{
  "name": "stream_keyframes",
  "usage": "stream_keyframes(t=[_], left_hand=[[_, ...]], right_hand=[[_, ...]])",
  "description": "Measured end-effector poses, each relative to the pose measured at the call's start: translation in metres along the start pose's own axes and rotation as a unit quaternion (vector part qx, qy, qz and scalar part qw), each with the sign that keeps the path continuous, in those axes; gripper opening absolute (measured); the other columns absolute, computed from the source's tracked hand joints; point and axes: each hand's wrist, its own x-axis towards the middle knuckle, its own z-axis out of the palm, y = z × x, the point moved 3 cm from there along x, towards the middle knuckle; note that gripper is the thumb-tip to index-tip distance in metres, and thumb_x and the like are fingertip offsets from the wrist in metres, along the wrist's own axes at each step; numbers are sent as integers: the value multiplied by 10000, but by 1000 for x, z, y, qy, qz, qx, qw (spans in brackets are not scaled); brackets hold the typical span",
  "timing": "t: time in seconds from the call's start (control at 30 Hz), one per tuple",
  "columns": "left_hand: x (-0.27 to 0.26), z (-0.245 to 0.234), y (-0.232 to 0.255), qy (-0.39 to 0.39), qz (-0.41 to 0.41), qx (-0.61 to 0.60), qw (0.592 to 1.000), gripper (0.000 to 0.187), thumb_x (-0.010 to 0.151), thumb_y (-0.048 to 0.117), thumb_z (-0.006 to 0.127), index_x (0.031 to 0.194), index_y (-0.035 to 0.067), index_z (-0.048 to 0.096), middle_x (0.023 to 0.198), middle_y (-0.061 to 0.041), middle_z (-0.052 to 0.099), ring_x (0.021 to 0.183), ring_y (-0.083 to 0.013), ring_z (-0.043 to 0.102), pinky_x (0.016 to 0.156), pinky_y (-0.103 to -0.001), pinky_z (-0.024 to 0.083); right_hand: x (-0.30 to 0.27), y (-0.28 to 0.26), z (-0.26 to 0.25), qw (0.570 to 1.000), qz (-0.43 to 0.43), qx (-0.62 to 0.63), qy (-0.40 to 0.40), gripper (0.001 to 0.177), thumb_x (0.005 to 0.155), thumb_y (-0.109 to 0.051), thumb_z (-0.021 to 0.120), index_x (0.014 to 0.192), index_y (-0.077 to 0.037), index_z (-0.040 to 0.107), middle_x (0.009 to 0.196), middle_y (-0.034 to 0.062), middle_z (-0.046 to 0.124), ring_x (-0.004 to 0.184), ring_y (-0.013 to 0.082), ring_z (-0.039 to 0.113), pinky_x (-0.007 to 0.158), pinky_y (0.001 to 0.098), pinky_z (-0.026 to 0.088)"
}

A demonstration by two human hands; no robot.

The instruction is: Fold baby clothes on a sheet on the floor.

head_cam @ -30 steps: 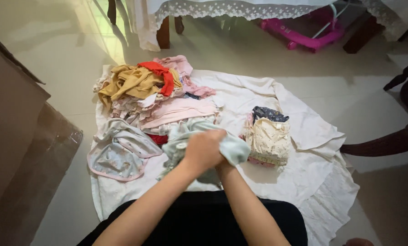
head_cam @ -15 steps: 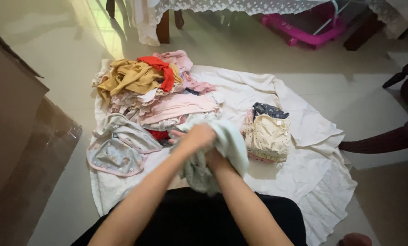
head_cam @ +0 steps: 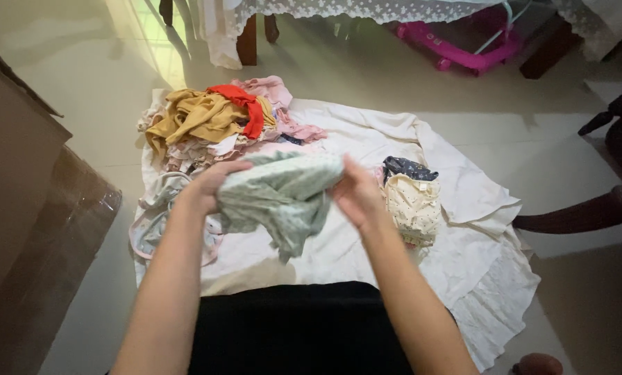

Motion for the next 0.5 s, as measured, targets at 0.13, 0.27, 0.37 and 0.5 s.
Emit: stream_keyframes(t=[0.13,0.27,0.37,0.5], left_hand=[[-26,-18,18,5,57,-34,998,441,847,320,732,1215,82,681,1126,-101,769,963,-198,748,879,-398,600],[10,-40,24,173,199,93,960,461,854,344,787,1195,74,636,1142,-90,719,1005,-196,700,899,-369,558],[-7,5,32,409,463,382,688,520,755,360,864,1121,78,626,1071,-110,659,979,-255,633,837,-385,496],[-14,88,-7,212,556,373,712,437,803,294,862,1055,59,593,964,-107,589,869,-241,601,786,-376,520]], right_hand=[[13,-52,-24,979,-110,-53,164,286,1042,-225,543,1173,10,639,1154,155,733,1090,289,699,998,463,554],[28,-63,-11,988,-124,-42,77,193,1045,-128,605,1217,-46,580,1145,93,668,1085,226,661,980,425,569],[39,-57,27,991,-91,-36,89,428,897,1,578,1300,-132,522,1124,145,657,990,218,669,889,350,585],[70,-28,32,993,-96,50,-44,592,866,126,522,1451,69,453,1096,161,557,867,212,587,785,370,574]])
